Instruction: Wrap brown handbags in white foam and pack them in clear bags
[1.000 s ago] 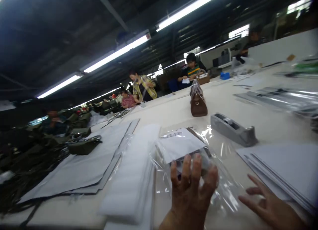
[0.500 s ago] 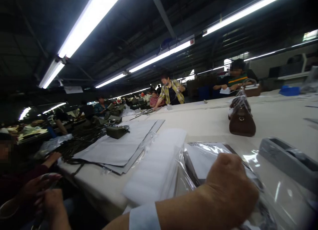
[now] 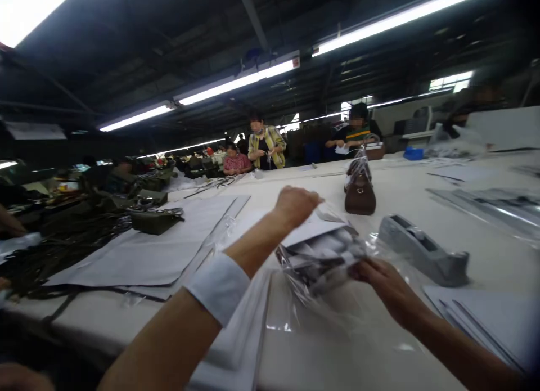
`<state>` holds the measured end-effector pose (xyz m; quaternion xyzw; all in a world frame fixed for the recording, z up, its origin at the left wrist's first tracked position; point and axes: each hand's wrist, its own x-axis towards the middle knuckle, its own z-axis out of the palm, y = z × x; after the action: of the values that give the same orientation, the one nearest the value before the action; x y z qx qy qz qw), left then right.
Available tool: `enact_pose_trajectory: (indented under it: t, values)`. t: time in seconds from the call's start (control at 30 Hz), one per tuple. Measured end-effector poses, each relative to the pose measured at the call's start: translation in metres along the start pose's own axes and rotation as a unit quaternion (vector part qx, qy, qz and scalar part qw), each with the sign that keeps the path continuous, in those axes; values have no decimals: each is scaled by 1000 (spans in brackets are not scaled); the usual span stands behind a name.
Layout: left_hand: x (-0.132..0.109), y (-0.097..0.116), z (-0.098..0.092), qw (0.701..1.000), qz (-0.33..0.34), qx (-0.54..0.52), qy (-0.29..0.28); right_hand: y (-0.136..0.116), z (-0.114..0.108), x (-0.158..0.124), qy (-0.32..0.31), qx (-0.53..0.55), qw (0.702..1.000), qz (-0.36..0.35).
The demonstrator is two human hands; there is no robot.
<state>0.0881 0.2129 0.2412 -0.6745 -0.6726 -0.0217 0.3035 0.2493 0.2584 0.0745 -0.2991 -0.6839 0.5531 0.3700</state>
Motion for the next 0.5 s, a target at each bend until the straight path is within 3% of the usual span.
enact_pose_trajectory:
  t: [0.1,0.2,0.37,0.5]
  values:
    - [28,-33,-20,996,-85,-14,7,-58,9,42,-12,2,1000,-6]
    - [35,-57,-40,987,-155,-33,7,-115,0,65,-11,-12,1000,-23]
    - [21,-76,-59,968,-224,-111,-7,-183,-43,59,24,-24,997,-63]
    - [7,-71,-61,948,-242,-204,-30,-213,-68,46,35,-116,991,-55]
